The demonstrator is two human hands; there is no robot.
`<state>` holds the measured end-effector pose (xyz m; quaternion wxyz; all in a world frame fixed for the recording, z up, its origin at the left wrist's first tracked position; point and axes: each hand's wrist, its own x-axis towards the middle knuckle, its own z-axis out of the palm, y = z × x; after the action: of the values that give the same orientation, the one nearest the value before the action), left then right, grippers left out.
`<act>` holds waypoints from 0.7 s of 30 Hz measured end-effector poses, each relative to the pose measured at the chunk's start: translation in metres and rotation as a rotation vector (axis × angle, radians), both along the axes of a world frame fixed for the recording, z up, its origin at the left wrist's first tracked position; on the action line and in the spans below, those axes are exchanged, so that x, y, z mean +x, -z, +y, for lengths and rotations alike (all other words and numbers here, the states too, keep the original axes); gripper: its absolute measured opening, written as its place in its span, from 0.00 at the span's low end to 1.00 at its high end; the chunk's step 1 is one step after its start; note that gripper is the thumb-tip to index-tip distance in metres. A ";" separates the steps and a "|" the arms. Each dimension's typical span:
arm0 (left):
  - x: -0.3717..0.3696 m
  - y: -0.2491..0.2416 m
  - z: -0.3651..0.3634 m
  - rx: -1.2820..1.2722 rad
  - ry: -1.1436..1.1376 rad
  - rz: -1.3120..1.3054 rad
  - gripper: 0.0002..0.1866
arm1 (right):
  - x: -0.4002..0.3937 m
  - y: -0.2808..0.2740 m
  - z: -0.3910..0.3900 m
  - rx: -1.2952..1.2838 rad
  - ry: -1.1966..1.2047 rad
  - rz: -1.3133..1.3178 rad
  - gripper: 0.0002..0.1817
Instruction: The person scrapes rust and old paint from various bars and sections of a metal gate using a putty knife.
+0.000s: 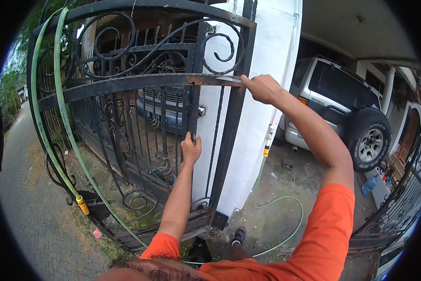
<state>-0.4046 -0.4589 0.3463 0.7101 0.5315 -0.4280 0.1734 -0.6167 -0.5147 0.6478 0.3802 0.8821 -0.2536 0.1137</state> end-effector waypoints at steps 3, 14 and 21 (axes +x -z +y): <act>-0.001 -0.002 0.001 0.001 -0.007 -0.009 0.09 | -0.037 -0.015 -0.044 -0.172 -0.275 -0.133 0.17; 0.003 0.002 -0.005 -0.009 -0.064 -0.063 0.10 | 0.013 -0.049 -0.092 -0.255 0.011 -0.609 0.32; -0.006 -0.004 -0.004 -0.037 -0.088 -0.029 0.12 | 0.030 -0.066 -0.092 0.063 -0.065 -0.811 0.26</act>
<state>-0.4104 -0.4625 0.3501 0.7053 0.5341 -0.4110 0.2200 -0.5868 -0.6067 0.7139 0.2184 0.7844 -0.3584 0.4566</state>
